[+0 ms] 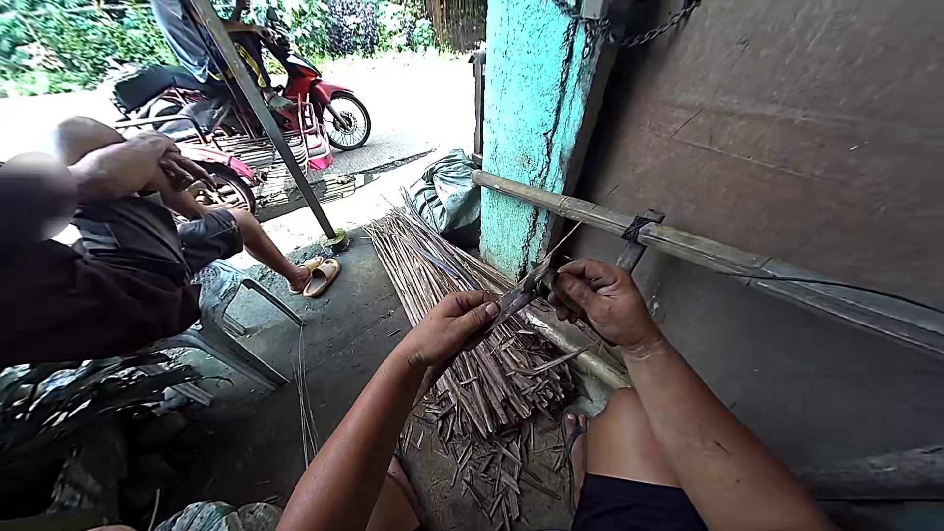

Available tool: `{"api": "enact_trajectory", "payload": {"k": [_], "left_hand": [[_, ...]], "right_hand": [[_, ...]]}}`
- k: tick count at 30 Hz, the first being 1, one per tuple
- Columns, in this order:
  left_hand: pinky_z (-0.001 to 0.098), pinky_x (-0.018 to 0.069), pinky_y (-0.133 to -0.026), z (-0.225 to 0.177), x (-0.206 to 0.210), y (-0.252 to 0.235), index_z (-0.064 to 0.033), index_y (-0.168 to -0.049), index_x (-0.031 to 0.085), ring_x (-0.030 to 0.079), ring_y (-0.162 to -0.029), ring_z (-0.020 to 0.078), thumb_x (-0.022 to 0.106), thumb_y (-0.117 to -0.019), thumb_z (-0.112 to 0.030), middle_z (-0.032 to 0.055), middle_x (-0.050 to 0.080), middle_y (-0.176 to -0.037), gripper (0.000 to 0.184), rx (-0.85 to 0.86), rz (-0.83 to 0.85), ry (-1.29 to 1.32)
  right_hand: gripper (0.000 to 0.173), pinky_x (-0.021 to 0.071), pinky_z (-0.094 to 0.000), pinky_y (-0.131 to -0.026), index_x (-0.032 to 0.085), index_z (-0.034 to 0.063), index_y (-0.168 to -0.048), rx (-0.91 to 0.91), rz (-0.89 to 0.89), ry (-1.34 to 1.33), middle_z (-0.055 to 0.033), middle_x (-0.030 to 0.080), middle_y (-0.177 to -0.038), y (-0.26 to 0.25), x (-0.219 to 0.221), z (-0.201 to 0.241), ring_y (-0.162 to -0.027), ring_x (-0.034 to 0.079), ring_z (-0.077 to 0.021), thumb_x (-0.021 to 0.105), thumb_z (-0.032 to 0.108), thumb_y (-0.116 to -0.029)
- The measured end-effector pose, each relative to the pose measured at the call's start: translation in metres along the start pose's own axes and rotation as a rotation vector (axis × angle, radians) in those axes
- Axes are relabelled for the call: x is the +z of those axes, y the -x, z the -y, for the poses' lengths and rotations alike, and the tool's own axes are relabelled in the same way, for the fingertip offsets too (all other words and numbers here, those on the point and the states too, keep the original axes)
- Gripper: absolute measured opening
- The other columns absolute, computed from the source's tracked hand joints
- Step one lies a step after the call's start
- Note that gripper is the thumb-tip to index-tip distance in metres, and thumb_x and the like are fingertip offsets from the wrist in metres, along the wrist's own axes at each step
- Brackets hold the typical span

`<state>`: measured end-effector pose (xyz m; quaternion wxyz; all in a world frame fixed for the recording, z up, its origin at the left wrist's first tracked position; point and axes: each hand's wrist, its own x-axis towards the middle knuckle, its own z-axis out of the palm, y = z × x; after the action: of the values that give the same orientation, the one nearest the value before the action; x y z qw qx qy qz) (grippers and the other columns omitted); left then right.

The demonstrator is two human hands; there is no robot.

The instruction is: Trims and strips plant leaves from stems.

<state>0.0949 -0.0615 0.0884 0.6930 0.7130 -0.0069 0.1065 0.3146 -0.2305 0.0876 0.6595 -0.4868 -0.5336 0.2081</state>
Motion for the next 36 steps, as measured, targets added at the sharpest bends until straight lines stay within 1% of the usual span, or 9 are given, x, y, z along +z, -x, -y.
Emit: {"api": "enact_trajectory", "payload": {"k": [4,6,8,10,15,21,25,29,36], "left_hand": [[0.0179,0.0385,-0.047,0.007,-0.006,0.005,-0.0064,-0.099,0.066,0.046,-0.051,0.0023,0.049,-0.1087,-0.022,-0.005,0.054,-0.066,0.025,0.012,-0.053,-0.051],[0.0194,0.0423,-0.05,0.011,-0.004,0.006,-0.0051,-0.103,0.065,0.049,-0.052,0.0036,0.046,-0.1094,-0.021,-0.0046,0.055,-0.067,0.025,0.017,-0.113,-0.111],[0.0209,0.0471,-0.054,0.011,0.001,0.003,-0.0036,-0.107,0.063,0.052,-0.055,0.0041,0.041,-0.1104,-0.019,-0.0048,0.055,-0.068,0.028,0.02,-0.153,-0.183],[0.0205,0.0472,-0.054,0.011,0.007,0.001,-0.0016,-0.112,0.063,0.052,-0.056,0.0035,0.037,-0.1112,-0.02,-0.0048,0.055,-0.07,0.032,0.033,-0.172,-0.256],[0.0229,0.0517,-0.07,0.019,0.009,0.002,0.0008,-0.122,0.065,0.058,-0.072,0.0041,0.048,-0.1081,-0.03,0.0019,0.065,-0.086,0.038,0.146,-0.208,-0.622],[0.0171,0.0378,-0.048,0.008,-0.002,0.005,0.0003,-0.129,0.065,0.044,-0.052,-0.0011,0.036,-0.111,-0.026,-0.0073,0.056,-0.068,0.042,0.006,-0.044,-0.378],[0.0163,0.0365,-0.048,0.009,-0.003,0.003,-0.0009,-0.125,0.067,0.043,-0.052,-0.0021,0.039,-0.1108,-0.027,-0.0083,0.055,-0.067,0.04,0.019,-0.036,-0.375],[0.0181,0.0405,-0.051,0.013,0.0,0.0,-0.001,-0.127,0.066,0.047,-0.054,0.0,0.041,-0.1101,-0.026,-0.0065,0.057,-0.069,0.039,0.012,-0.095,-0.424],[0.0214,0.048,-0.061,0.017,0.008,0.001,-0.0057,-0.12,0.071,0.054,-0.062,0.002,0.054,-0.1047,-0.024,-0.0029,0.063,-0.077,0.029,0.058,-0.296,-0.726]], "right_hand": [[0.017,0.0591,-0.0262,-0.052,0.066,0.008,-0.103,-0.014,-0.228,-0.056,-0.003,0.072,-0.077,-0.005,-0.016,0.008,-0.055,0.065,-0.0108,0.05,0.014,-0.1066],[0.014,0.0601,-0.0272,-0.053,0.063,0.0086,-0.111,0.064,-0.15,-0.069,-0.0043,0.073,-0.078,-0.002,-0.017,0.014,-0.056,0.068,-0.0127,0.051,0.014,-0.1061],[0.03,0.0597,-0.0277,-0.053,0.058,0.0061,-0.133,0.196,0.011,-0.092,-0.0049,0.073,-0.083,0.006,-0.001,0.017,-0.06,0.069,-0.0131,0.052,0.014,-0.1047],[0.038,0.0596,-0.028,-0.052,0.054,0.0007,-0.142,0.281,0.09,-0.174,-0.0076,0.073,-0.087,0.011,0.02,0.011,-0.061,0.069,-0.0142,0.052,0.011,-0.1051],[0.03,0.0584,-0.0262,-0.051,0.062,-0.0025,-0.132,0.278,0.038,-0.289,-0.0086,0.073,-0.084,0.01,0.036,-0.005,-0.058,0.067,-0.0136,0.053,0.008,-0.1052],[0.028,0.0576,-0.0249,-0.051,0.065,-0.0016,-0.129,0.225,-0.021,-0.256,-0.0079,0.073,-0.081,0.0,0.026,0.001,-0.056,0.066,-0.0115,0.054,0.009,-0.1051],[0.031,0.0568,-0.0247,-0.051,0.063,0.0042,-0.134,0.113,-0.15,-0.243,-0.0076,0.071,-0.08,-0.011,0.007,0.013,-0.054,0.063,-0.0107,0.049,0.011,-0.1066],[0.034,0.0572,-0.0263,-0.052,0.06,0.0014,-0.137,0.3,0.039,-0.185,-0.0064,0.072,-0.083,0.001,0.019,0.009,-0.058,0.065,-0.0118,0.052,0.013,-0.1059],[0.032,0.0557,-0.0252,-0.051,0.06,0.0029,-0.136,0.308,-0.098,-0.166,-0.008,0.071,-0.081,-0.009,0.008,0.017,-0.056,0.064,-0.0119,0.05,0.011,-0.1064]]}}
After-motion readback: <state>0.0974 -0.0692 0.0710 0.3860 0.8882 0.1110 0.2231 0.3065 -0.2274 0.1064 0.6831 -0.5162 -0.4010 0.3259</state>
